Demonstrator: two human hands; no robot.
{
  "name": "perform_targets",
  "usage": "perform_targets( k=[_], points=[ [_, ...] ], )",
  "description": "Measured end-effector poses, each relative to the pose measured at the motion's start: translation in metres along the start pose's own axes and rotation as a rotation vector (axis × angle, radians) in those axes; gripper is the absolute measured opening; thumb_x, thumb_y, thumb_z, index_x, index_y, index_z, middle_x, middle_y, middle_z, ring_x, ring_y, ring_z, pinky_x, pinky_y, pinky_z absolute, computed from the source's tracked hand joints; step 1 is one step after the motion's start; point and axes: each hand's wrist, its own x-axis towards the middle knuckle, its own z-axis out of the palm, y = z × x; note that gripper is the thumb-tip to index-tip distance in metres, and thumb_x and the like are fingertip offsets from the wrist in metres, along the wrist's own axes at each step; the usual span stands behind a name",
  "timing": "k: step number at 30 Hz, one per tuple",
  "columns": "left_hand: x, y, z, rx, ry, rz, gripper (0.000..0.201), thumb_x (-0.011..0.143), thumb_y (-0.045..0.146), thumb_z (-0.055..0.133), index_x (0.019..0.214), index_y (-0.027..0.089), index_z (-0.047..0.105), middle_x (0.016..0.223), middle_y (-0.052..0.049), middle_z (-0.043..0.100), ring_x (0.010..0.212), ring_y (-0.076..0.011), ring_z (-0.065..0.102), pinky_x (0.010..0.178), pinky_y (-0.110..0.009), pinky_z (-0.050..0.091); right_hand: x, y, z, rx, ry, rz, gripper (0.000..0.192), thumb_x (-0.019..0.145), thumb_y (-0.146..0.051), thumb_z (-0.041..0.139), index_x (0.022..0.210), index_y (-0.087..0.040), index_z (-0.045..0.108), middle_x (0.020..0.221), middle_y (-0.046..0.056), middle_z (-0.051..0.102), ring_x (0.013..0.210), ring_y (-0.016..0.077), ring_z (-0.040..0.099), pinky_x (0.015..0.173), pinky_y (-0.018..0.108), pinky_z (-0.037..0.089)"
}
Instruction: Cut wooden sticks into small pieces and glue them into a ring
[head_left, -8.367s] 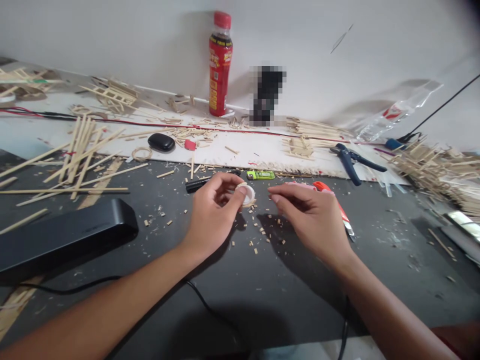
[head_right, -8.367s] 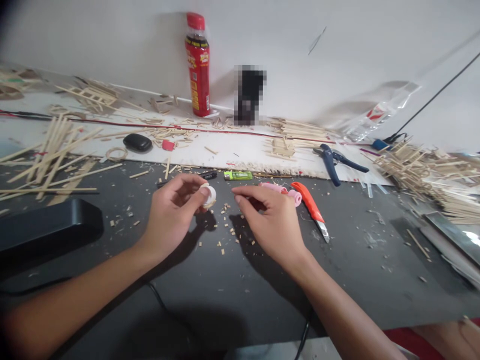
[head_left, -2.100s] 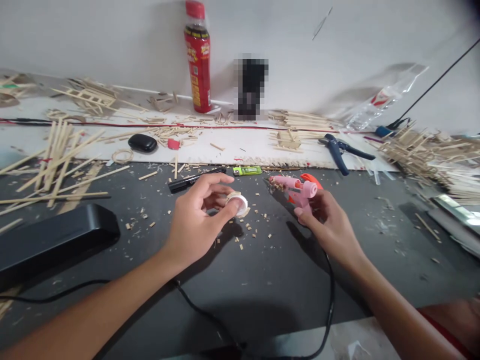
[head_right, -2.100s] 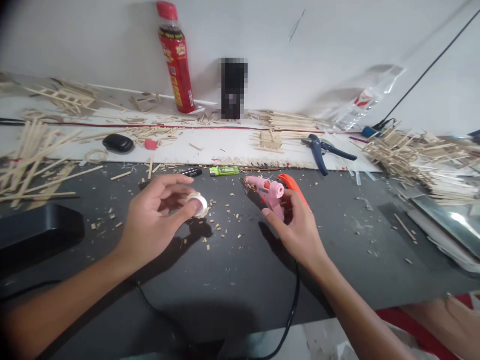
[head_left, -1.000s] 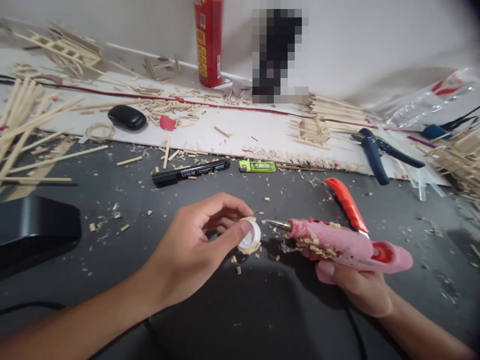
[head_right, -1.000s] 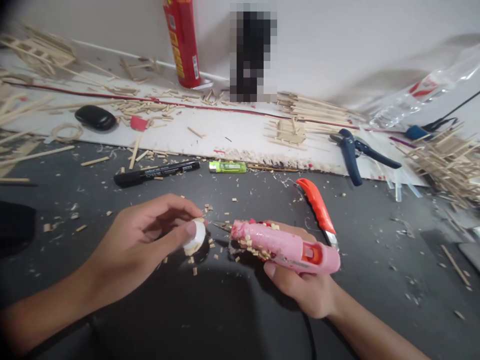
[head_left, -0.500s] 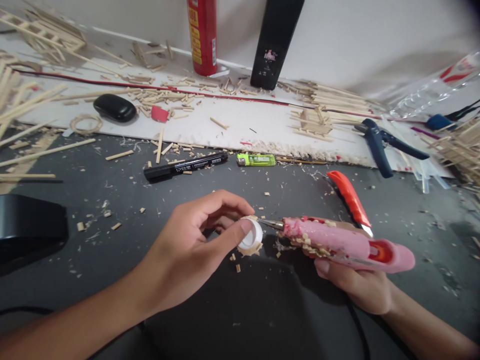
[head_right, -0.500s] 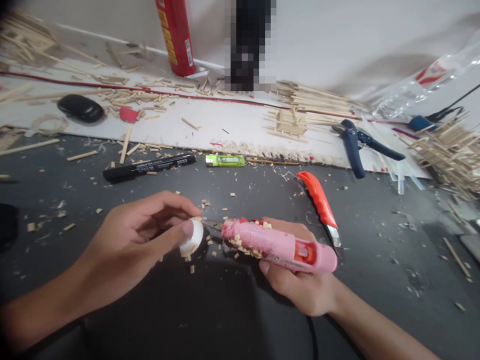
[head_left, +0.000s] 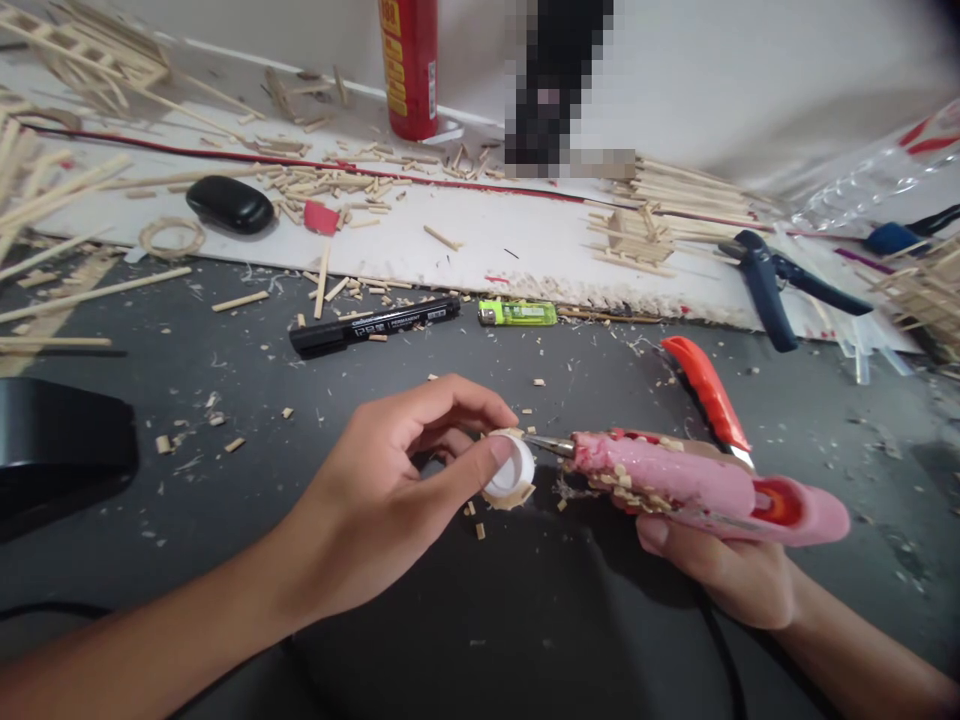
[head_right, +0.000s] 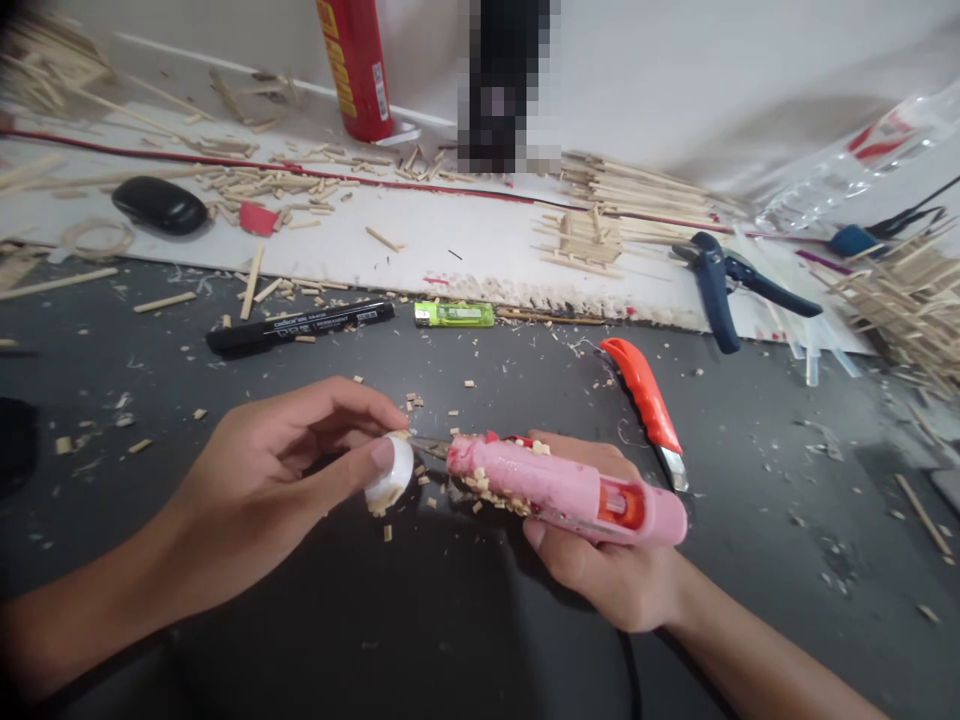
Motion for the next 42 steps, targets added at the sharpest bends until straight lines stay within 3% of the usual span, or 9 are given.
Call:
perform_targets(
  k=[5, 12, 23, 31, 42],
  points=[
    [0.0, 0.001, 0.0, 0.003, -0.012, -0.006, 0.013, 0.098, 0.045, 0.074, 0.103, 0.033, 0.074, 0.079, 0.007, 0.076, 0.068, -0.0078, 0.071, 0.059, -0.012, 0.051, 0.001, -0.001, -0.001, -0.005, -0.05, -0.058, 0.029, 0.092, -0.032, 0.067, 0.068, -0.024, 0.053, 0.066, -0.001, 0.052, 0.057, 0.0159, 0.047, 0.054, 0.03, 0.04],
    [-0.001, 0.004, 0.0, -0.015, -0.041, -0.021, 0.015, 0.098, 0.045, 0.074, 0.103, 0.031, 0.074, 0.076, 0.006, 0.076, 0.067, -0.0094, 0.071, 0.059, -0.015, 0.052, -0.003, 0.004, -0.002, 0.021, -0.111, -0.094, 0.01, 0.094, -0.022, 0.061, 0.085, -0.025, 0.063, 0.076, 0.001, 0.057, 0.064, 0.0171, 0.051, 0.058, 0.029, 0.043],
    [0.0, 0.005, 0.001, -0.046, -0.025, -0.032, 0.014, 0.097, 0.043, 0.074, 0.101, 0.03, 0.075, 0.077, 0.005, 0.077, 0.066, -0.0108, 0.071, 0.058, -0.016, 0.053, -0.008, 0.008, -0.004, -0.099, -0.04, -0.104, 0.024, 0.096, -0.034, 0.063, 0.073, -0.025, 0.062, 0.069, 0.003, 0.058, 0.059, 0.0194, 0.052, 0.054, 0.032, 0.046],
    [0.0, 0.006, 0.001, -0.035, -0.007, -0.002, 0.009, 0.097, 0.04, 0.075, 0.099, 0.032, 0.076, 0.082, 0.006, 0.076, 0.069, -0.0085, 0.069, 0.058, -0.012, 0.052, -0.003, 0.001, -0.001, -0.029, -0.05, -0.042, 0.04, 0.092, -0.048, 0.071, 0.063, -0.024, 0.058, 0.064, 0.002, 0.053, 0.056, 0.0179, 0.045, 0.049, 0.031, 0.041],
    [-0.002, 0.004, 0.0, -0.019, -0.027, -0.014, 0.013, 0.098, 0.044, 0.074, 0.102, 0.032, 0.074, 0.079, 0.006, 0.076, 0.068, -0.011, 0.07, 0.058, -0.018, 0.051, 0.001, -0.003, -0.002, -0.007, -0.065, -0.059, 0.031, 0.093, -0.037, 0.07, 0.068, -0.024, 0.056, 0.064, 0.0, 0.053, 0.055, 0.0169, 0.046, 0.048, 0.031, 0.038]
  ],
)
